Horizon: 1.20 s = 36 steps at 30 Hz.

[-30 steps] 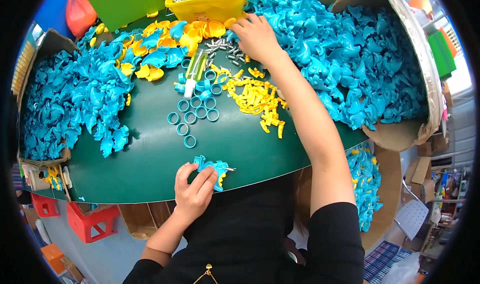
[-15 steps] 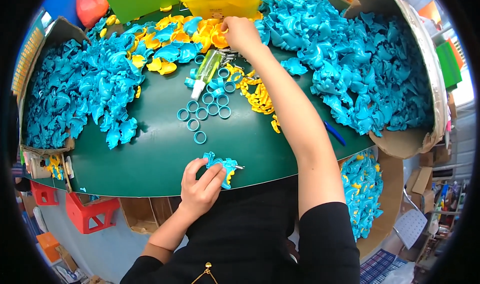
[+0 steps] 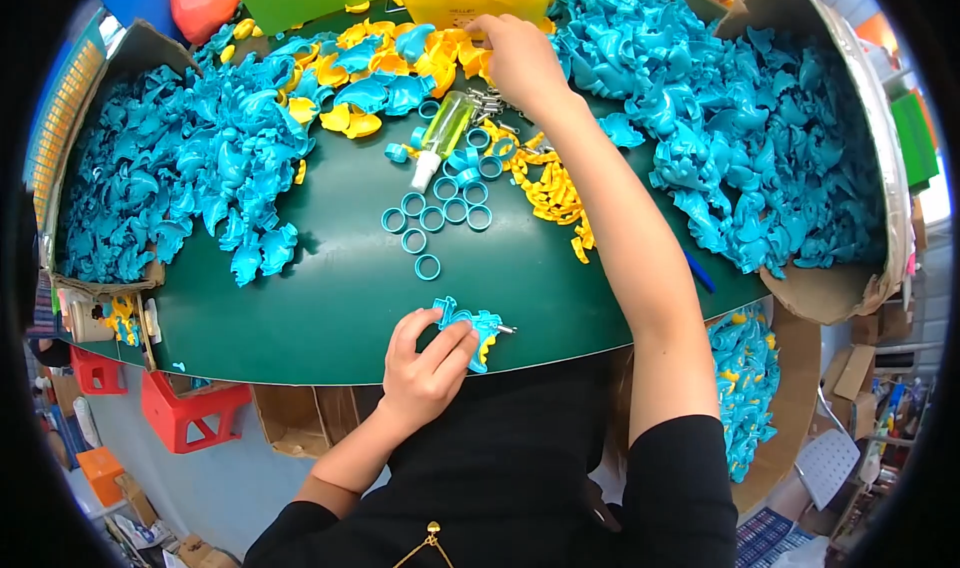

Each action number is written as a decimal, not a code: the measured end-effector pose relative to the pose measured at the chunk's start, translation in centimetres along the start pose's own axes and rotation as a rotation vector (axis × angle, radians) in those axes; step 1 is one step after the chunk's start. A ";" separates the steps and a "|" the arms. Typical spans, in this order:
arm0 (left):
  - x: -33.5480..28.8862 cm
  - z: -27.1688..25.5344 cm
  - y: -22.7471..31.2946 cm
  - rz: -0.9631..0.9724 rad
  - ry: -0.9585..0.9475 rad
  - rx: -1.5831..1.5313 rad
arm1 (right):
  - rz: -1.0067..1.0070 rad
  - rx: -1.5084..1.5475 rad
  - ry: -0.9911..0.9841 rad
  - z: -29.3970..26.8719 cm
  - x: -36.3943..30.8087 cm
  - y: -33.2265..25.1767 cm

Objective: Assemble blue and yellow plastic toy parts at a factory workbench.

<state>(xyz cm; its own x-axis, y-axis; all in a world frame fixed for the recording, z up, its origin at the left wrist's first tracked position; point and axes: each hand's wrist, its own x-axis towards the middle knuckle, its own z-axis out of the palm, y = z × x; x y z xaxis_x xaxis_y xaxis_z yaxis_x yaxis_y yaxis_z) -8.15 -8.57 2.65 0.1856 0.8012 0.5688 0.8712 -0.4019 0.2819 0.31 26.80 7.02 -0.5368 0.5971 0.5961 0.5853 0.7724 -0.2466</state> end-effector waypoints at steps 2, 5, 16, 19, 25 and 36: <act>-0.2 -0.2 0.2 -0.008 -0.009 0.026 | 0.149 0.077 -0.133 -0.4 0.2 -0.1; -0.1 -0.2 0.5 -0.001 0.035 0.046 | 0.074 -0.047 0.059 -0.6 -1.0 0.8; 0.1 -0.4 -0.2 0.026 -0.019 -0.058 | 0.653 0.681 -0.330 -11.0 -16.0 -11.8; 0.3 0.0 -0.3 0.047 0.019 -0.066 | 0.687 0.865 -0.219 -10.2 -19.5 -15.1; 0.5 -0.2 0.0 0.027 -0.030 -0.051 | 0.396 0.430 -0.044 -8.5 -21.6 -16.8; 0.4 -0.4 -0.1 0.003 -0.059 -0.102 | 0.319 0.410 0.008 -7.9 -23.0 -16.8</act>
<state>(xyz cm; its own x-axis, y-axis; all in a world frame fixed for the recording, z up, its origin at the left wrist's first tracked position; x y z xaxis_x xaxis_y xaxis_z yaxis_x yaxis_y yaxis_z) -8.34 -8.42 3.13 0.2176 0.8233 0.5243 0.8201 -0.4455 0.3591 7.59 -1.63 3.55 -0.3649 0.8162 0.4479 0.4316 0.5746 -0.6954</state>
